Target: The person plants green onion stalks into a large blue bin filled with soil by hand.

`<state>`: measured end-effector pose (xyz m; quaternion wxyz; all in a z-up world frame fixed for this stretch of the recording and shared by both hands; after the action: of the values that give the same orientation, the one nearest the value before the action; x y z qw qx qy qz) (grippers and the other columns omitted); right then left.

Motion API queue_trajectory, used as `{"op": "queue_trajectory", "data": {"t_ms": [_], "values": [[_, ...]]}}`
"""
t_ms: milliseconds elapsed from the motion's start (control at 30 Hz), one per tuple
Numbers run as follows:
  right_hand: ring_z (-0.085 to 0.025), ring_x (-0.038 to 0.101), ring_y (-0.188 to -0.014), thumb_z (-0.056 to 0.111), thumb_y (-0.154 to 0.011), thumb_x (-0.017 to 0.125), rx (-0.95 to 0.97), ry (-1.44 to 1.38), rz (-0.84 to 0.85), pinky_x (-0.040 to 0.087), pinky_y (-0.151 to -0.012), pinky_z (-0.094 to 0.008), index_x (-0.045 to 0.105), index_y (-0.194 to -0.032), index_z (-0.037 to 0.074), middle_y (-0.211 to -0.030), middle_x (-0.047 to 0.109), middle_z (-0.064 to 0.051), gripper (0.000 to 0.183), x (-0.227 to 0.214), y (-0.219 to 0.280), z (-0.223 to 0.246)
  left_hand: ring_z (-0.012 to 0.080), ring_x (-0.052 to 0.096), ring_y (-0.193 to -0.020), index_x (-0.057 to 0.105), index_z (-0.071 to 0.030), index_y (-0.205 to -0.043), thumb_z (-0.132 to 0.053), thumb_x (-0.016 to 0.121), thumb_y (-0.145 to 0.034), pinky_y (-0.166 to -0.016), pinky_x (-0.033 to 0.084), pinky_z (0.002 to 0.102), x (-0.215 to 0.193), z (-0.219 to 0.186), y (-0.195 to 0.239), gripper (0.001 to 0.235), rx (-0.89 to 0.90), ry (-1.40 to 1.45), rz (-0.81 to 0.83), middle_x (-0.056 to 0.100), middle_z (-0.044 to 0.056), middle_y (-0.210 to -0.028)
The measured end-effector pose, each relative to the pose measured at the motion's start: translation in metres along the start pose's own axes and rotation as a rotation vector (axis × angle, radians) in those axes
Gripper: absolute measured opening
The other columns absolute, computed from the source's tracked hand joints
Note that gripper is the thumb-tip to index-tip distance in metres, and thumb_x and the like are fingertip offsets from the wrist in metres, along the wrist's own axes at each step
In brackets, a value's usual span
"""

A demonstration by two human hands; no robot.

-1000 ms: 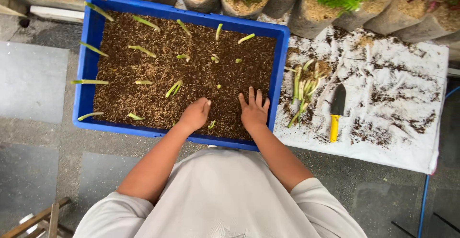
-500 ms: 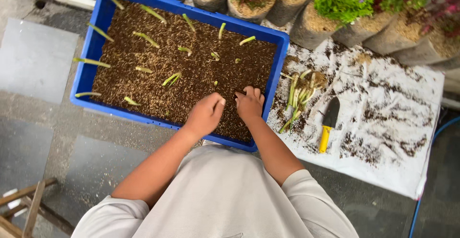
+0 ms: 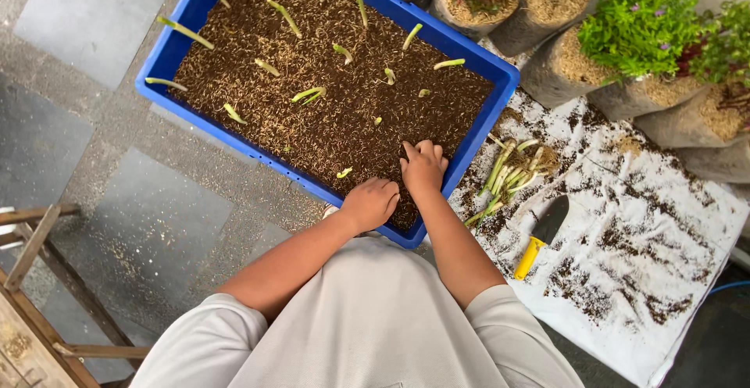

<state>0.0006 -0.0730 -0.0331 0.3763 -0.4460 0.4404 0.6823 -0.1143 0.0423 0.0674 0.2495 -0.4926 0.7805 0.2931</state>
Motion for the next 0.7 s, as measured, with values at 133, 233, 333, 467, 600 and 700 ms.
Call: {"op": "queue_trajectory", "data": {"t_ms": [133, 233, 333, 467, 600, 700], "values": [[-0.026, 0.042, -0.128, 0.031, -0.109, 0.082, -0.006, -0.088, 0.027, 0.041, -0.103, -0.047, 0.071, -0.139, 0.024, -0.133, 0.046, -0.001, 0.032, -0.011, 0.002, 0.001, 0.0364, 0.075, -0.123, 0.067, -0.004, -0.136, -0.028, 0.037, -0.127, -0.103, 0.066, 0.051, 0.030, 0.025, -0.005, 0.040, 0.035, -0.184, -0.043, 0.072, 0.021, -0.125], [-0.026, 0.044, -0.134, 0.029, -0.106, 0.086, -0.015, -0.096, 0.043, 0.042, -0.106, -0.049, 0.071, -0.132, 0.024, -0.134, 0.052, 0.000, 0.031, -0.012, 0.007, 0.002, 0.0327, 0.074, -0.119, 0.069, -0.006, -0.132, -0.029, 0.035, -0.126, -0.100, 0.067, 0.047, 0.029, 0.018, -0.002, 0.041, 0.069, -0.286, -0.117, 0.071, 0.017, -0.119], [-0.025, 0.052, -0.131, 0.027, -0.110, 0.083, -0.093, -0.071, 0.024, 0.045, -0.105, -0.048, 0.070, -0.145, 0.021, -0.126, 0.063, -0.001, 0.038, -0.008, 0.008, 0.003, 0.0308, 0.075, -0.114, 0.070, -0.007, -0.124, -0.029, 0.035, -0.125, -0.097, 0.066, 0.046, 0.028, 0.019, 0.000, 0.042, 0.089, -0.310, -0.209, 0.071, 0.016, -0.112], [-0.023, 0.054, -0.133, 0.032, -0.112, 0.080, -0.129, -0.082, -0.009, 0.048, -0.108, -0.046, 0.075, -0.136, 0.022, -0.123, 0.068, 0.000, 0.026, -0.003, 0.004, -0.006, 0.0282, 0.074, -0.106, 0.070, -0.009, -0.118, -0.029, 0.036, -0.123, -0.093, 0.066, 0.044, 0.025, 0.018, 0.002, 0.040, 0.125, -0.345, -0.291, 0.069, 0.013, -0.105], [-0.030, 0.072, -0.127, 0.023, -0.122, 0.065, -0.182, -0.199, -0.001, 0.061, -0.107, -0.047, 0.069, -0.147, 0.016, -0.126, 0.078, -0.011, 0.026, -0.014, 0.000, -0.008, 0.0257, 0.074, -0.102, 0.070, -0.011, -0.112, -0.029, 0.040, -0.122, -0.088, 0.066, 0.042, 0.020, 0.015, 0.004, 0.036, 0.125, -0.362, -0.348, 0.068, 0.010, -0.101], [-0.034, 0.074, -0.127, 0.026, -0.122, 0.062, -0.193, -0.219, 0.051, 0.064, -0.105, -0.050, 0.071, -0.146, 0.018, -0.128, 0.078, -0.011, 0.026, 0.001, -0.004, -0.016, 0.0254, 0.074, -0.101, 0.070, -0.012, -0.113, -0.030, 0.041, -0.121, -0.087, 0.067, 0.042, 0.023, 0.016, 0.003, 0.035, 0.112, -0.355, -0.350, 0.068, 0.010, -0.100]]}}
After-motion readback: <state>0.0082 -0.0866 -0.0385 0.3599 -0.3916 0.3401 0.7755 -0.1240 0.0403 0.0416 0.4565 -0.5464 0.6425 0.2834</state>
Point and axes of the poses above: each hand's wrist, its own y-axis away from the middle knuckle, its own x-axis out of the palm, z = x × y, the point moved 8 cm from there along -y, towards the middle knuckle
